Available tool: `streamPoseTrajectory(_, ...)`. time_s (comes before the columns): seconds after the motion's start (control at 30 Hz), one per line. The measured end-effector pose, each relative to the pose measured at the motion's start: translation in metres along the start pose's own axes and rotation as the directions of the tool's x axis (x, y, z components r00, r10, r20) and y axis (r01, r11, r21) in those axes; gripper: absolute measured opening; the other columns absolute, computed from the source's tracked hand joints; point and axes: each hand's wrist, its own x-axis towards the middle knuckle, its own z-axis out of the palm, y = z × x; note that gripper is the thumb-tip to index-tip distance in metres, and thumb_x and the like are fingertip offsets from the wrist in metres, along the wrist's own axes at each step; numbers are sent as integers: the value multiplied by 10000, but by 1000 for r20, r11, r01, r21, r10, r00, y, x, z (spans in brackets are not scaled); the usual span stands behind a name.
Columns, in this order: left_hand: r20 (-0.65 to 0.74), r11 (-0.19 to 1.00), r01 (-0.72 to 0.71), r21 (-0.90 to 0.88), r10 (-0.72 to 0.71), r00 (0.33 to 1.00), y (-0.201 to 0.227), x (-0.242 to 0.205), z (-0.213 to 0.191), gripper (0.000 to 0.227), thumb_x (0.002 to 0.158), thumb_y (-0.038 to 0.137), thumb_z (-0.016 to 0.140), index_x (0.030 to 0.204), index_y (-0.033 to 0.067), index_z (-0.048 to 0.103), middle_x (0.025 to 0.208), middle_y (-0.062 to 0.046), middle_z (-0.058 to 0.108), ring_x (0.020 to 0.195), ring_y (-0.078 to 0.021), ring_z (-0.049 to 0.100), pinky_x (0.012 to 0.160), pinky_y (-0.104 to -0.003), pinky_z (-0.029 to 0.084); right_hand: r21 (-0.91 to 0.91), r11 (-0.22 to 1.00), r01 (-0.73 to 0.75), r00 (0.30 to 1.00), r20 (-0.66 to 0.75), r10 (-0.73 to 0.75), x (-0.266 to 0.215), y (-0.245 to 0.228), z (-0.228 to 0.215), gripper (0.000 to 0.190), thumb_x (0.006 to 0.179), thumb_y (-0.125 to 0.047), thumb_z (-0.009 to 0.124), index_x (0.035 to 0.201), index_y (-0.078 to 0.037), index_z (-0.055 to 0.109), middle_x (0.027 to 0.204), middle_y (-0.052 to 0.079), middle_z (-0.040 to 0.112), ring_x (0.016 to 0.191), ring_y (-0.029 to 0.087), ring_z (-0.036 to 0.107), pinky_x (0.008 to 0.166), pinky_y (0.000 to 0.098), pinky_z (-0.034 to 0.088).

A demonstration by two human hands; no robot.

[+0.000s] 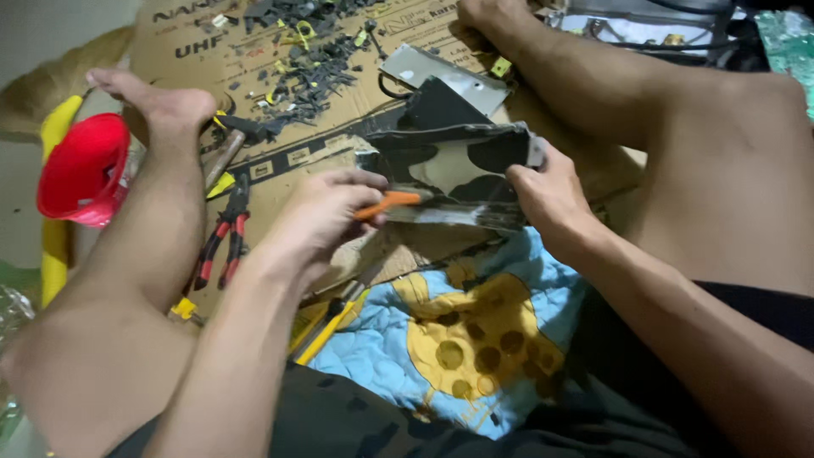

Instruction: The person scrapes a dark, curved object using a metal scraper and a brush. They repeatedly remove dark residue from the surface, occasionally switching between tools to clear debris.

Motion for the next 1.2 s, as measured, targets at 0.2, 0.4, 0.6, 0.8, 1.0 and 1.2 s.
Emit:
streamPoseTrajectory(0.2,148,690,231,-686,-179,973,1,-23,-7,187,870,39,521,1021,-31,605,1196,-257,669,1094,-305,612,860,-298,516,-15,996,-87,996,14,87,-25,-35,-6,64,813,-159,499,873,-143,513,791,18,476,740,150,367,633,350,301)
streamPoseTrajectory(0.4,-113,928,-159,-338,128,985,-16,16,-2,411,883,197,789,1190,16,582,995,-71,651,788,-168,677,734,-230,527,61,998,-2,1000,12,1,-2,2,0,291,796,-161,535,1043,-69,657,821,148,603,807,321,589,762,486,469)
streamPoseTrajectory(0.6,-325,988,-56,143,101,940,-41,35,15,285,919,373,699,993,99,727,754,-54,755,659,-131,772,617,-208,609,14,999,38,999,16,-38,-4,-7,-4,273,787,-141,562,1027,-42,646,827,179,609,793,324,591,746,513,460)
streamPoseTrajectory(0.8,-76,946,-205,-249,192,978,-22,12,57,301,869,226,676,931,-68,694,789,-205,756,605,-194,751,562,-246,609,24,999,-42,999,8,42,-3,-10,-3,260,769,-173,523,986,-95,642,763,89,536,739,274,527,731,433,442)
streamPoseTrajectory(1.0,-537,884,-166,437,404,740,-74,42,-10,210,903,326,716,901,118,742,702,-55,738,739,-203,758,701,-365,553,-4,999,34,997,-63,-34,37,32,10,254,782,-185,593,977,-51,684,819,168,597,845,332,615,766,480,458)
streamPoseTrajectory(1.2,-258,946,-241,-216,182,949,-31,7,40,245,865,264,706,905,23,731,798,-120,768,679,-156,744,627,-212,588,132,987,-87,996,-6,89,5,-17,7,294,775,-175,597,1025,-50,688,909,184,650,935,358,653,806,538,514)
